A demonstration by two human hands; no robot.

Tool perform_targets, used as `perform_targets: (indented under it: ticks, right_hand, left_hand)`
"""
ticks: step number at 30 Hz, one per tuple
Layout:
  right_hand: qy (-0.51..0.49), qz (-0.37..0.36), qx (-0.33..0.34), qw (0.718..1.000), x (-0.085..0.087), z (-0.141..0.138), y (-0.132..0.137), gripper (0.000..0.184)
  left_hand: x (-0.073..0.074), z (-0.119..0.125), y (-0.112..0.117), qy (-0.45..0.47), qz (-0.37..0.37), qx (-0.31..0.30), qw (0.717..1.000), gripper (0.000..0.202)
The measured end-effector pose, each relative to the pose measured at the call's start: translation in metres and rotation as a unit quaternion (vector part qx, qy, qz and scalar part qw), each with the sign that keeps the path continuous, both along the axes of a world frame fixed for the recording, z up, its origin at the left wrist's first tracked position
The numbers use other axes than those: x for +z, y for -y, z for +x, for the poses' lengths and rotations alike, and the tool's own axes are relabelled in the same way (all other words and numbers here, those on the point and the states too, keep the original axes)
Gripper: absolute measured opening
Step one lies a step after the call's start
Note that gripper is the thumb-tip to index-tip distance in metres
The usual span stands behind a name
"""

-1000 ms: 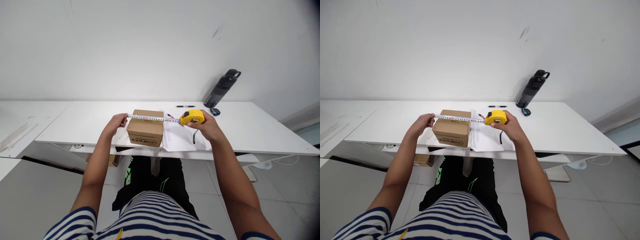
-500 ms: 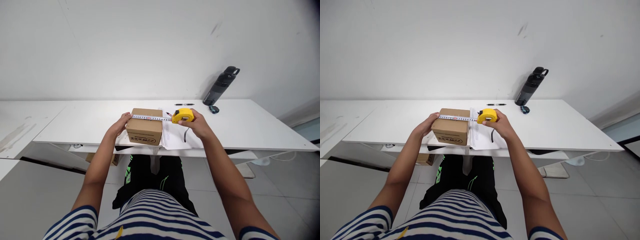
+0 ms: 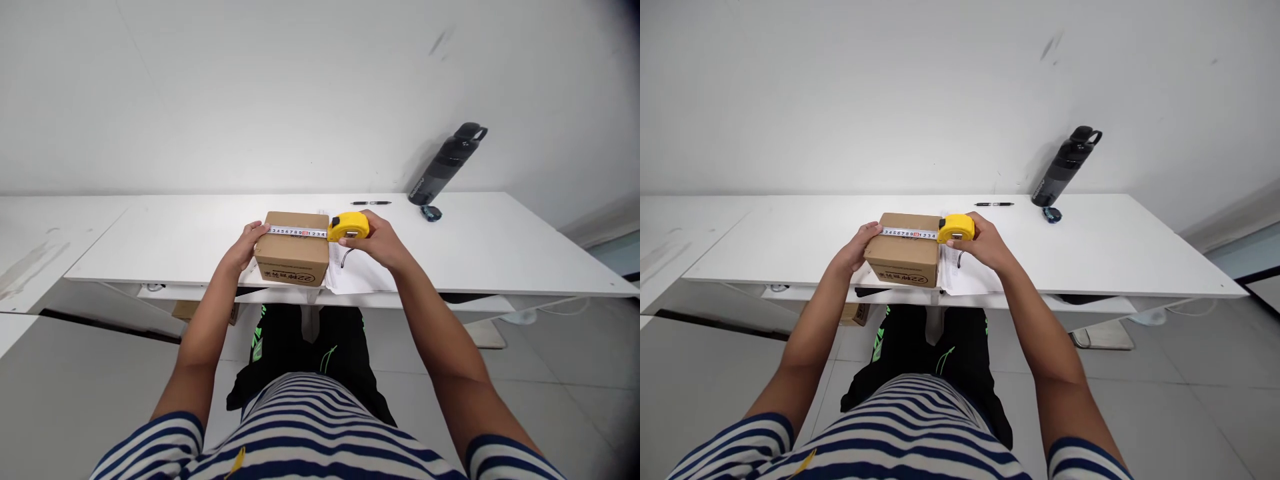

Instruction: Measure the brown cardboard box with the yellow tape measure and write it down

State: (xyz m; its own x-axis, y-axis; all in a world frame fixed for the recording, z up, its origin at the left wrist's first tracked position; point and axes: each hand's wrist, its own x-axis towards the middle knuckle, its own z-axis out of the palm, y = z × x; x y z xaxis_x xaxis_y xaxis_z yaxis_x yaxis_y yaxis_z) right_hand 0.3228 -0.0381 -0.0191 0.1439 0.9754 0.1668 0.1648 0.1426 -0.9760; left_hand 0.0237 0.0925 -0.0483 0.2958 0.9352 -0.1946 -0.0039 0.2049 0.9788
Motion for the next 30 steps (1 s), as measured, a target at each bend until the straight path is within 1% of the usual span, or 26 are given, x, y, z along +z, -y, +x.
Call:
perform_targets:
  ticks: [4, 7, 11, 14, 17, 20, 22, 24, 27, 30]
  right_hand:
    - [0.028, 0.002, -0.011, 1.000, -0.001, 0.003, 0.003, 0.051]
    - [0.029, 0.003, -0.013, 0.999, -0.005, 0.007, 0.004, 0.052]
    - [0.016, 0.000, -0.008, 1.000, -0.011, 0.009, 0.003, 0.052]
    - [0.018, -0.002, -0.003, 1.000, -0.012, 0.009, 0.002, 0.052]
    - [0.024, -0.005, 0.000, 1.000, -0.012, 0.008, 0.003, 0.052]
    - [0.023, -0.001, -0.002, 1.000, -0.012, 0.008, 0.002, 0.052]
    - [0.023, 0.007, 0.001, 1.000, -0.011, 0.007, 0.001, 0.052]
    - [0.019, 0.011, 0.007, 1.000, -0.009, 0.005, -0.001, 0.052]
    - [0.008, 0.003, 0.015, 1.000, -0.005, 0.003, -0.001, 0.054]
    - [0.009, -0.002, 0.009, 1.000, -0.003, 0.000, 0.002, 0.053]
  left_hand:
    - [0.001, 0.003, 0.006, 0.018, 0.036, -0.016, 0.999, 0.056]
    - [0.005, 0.006, 0.011, -0.006, 0.083, -0.006, 0.997, 0.042]
    - [0.010, 0.009, 0.011, -0.048, 0.117, 0.007, 0.992, 0.034]
    - [0.013, 0.009, 0.010, -0.058, 0.116, -0.003, 0.992, 0.034]
    - [0.013, 0.009, 0.012, -0.039, 0.102, -0.005, 0.994, 0.035]
    - [0.008, 0.013, 0.014, 0.017, 0.078, 0.004, 0.997, 0.038]
    - [0.003, 0.017, 0.015, 0.064, 0.066, 0.020, 0.996, 0.045]
    - [-0.001, 0.020, 0.015, 0.090, 0.061, 0.036, 0.993, 0.051]
    - [-0.003, 0.021, 0.016, 0.090, 0.062, 0.039, 0.993, 0.055]
    - [-0.003, 0.021, 0.018, 0.088, 0.066, 0.034, 0.993, 0.061]
